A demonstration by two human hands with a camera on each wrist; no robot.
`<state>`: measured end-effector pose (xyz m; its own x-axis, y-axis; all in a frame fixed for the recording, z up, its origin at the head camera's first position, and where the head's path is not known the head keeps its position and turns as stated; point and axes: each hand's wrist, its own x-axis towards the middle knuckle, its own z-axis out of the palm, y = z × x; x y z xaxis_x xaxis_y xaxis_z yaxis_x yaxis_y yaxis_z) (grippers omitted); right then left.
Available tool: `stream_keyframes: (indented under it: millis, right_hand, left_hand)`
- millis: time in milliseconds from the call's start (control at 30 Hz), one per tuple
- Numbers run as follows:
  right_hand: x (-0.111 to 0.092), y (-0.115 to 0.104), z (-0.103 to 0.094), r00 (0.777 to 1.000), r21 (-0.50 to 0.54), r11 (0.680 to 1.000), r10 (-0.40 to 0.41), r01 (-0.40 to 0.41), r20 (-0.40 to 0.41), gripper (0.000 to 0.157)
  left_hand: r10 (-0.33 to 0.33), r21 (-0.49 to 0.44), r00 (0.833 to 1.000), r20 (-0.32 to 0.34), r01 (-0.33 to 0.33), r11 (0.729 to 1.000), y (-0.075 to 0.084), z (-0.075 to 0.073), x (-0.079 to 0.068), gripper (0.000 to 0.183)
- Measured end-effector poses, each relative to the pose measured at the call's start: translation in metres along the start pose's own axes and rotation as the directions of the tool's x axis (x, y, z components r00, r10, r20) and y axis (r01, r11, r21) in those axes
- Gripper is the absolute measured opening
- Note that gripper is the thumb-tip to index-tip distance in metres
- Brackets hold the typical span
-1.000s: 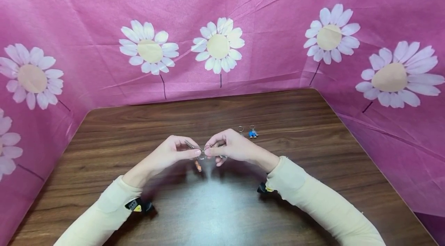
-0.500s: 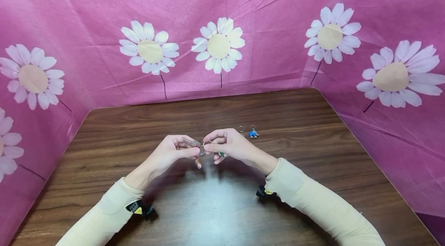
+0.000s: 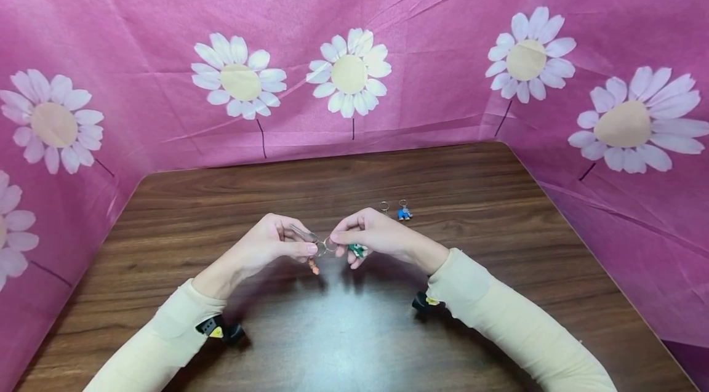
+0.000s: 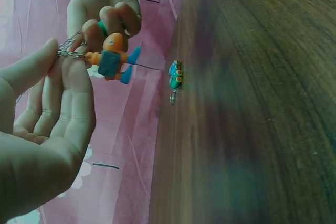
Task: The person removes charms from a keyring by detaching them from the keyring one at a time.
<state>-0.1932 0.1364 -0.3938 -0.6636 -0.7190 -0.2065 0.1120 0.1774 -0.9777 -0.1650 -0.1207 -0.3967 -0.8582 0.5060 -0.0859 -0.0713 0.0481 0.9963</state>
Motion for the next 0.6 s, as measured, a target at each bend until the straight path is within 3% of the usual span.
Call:
stream_keyframes:
  millis: [167, 400, 600]
  right_hand:
    - [-0.002, -0.003, 0.000, 0.999, -0.032, 0.999, 0.015, -0.013, 0.036, 0.030]
    - [0.000, -0.006, 0.005, 1.000, -0.014, 1.000, 0.002, -0.002, 0.015, 0.026]
    - [0.002, -0.003, 0.010, 1.000, 0.074, 0.997, -0.005, 0.007, -0.029, 0.022]
  left_hand:
    - [-0.044, 0.027, 0.998, 0.037, 0.043, 0.999, 0.003, -0.002, -0.001, 0.021]
    - [-0.030, 0.085, 0.991, 0.133, 0.019, 0.996, 0.003, -0.002, -0.002, 0.025]
    - [-0.028, 0.083, 0.993, 0.116, 0.019, 0.996, 0.003, 0.000, -0.002, 0.020]
